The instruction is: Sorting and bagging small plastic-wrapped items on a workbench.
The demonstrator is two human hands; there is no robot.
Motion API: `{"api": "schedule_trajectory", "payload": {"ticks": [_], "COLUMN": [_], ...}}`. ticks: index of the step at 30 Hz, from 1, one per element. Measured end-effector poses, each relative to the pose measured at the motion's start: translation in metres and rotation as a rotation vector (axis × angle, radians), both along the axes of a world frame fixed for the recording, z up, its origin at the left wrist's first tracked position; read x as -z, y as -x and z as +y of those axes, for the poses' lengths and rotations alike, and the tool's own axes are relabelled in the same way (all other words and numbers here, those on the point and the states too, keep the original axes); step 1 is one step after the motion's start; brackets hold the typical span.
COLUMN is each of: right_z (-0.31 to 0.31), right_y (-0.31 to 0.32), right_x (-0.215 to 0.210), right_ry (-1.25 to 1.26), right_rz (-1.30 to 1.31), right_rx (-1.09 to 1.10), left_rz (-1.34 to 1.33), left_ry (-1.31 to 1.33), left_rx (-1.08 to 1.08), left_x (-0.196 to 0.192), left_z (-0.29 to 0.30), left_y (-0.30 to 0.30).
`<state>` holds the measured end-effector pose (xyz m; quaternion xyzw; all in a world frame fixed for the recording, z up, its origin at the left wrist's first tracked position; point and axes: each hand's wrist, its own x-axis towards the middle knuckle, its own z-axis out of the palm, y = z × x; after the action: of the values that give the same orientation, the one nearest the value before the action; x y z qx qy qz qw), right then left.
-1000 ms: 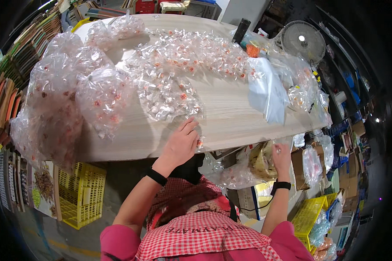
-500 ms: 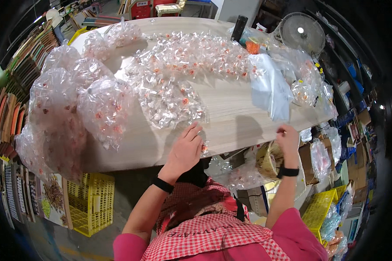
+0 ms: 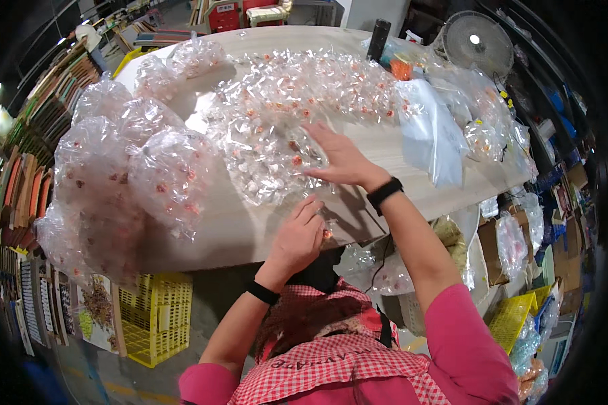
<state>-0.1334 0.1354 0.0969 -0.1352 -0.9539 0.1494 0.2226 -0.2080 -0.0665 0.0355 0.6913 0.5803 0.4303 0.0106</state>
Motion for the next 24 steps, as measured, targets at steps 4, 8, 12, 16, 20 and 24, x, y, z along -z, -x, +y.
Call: {"api": "schedule_trajectory", "payload": {"ticks": [4,8,12,16,20,24], "right_z": [0.011,0.008,-0.011,-0.017,0.007,0.021], "right_y": [0.031,0.021,0.000,0.004,0.005,0.044], "right_x": [0.025,0.041,0.052,0.044,0.025,0.020], "right_ry": [-0.015,0.052,-0.094,-0.256,-0.014,-0.140], "right_rz": [-0.258,-0.174,-0.054,0.010,-0.010,0.051], "right_rx": [-0.059,-0.089,0.083,0.082,0.115,0.127], "left_rz": [-0.001,0.013,0.025,0.045,0.028,-0.006], "left_ry": [0.001,-0.012,-0.006,0.023,0.029,-0.007], "left_rx": [0.034,0.029,0.008,-0.002,0.054,0.056], "left_x": [-0.002,0.001,0.001,0.002,0.015,0.019], "left_z": [-0.001,0.001,0.005,0.001,0.009,0.006], "left_y": [-0.002,0.000,0.004,0.008,0.000,-0.002]}}
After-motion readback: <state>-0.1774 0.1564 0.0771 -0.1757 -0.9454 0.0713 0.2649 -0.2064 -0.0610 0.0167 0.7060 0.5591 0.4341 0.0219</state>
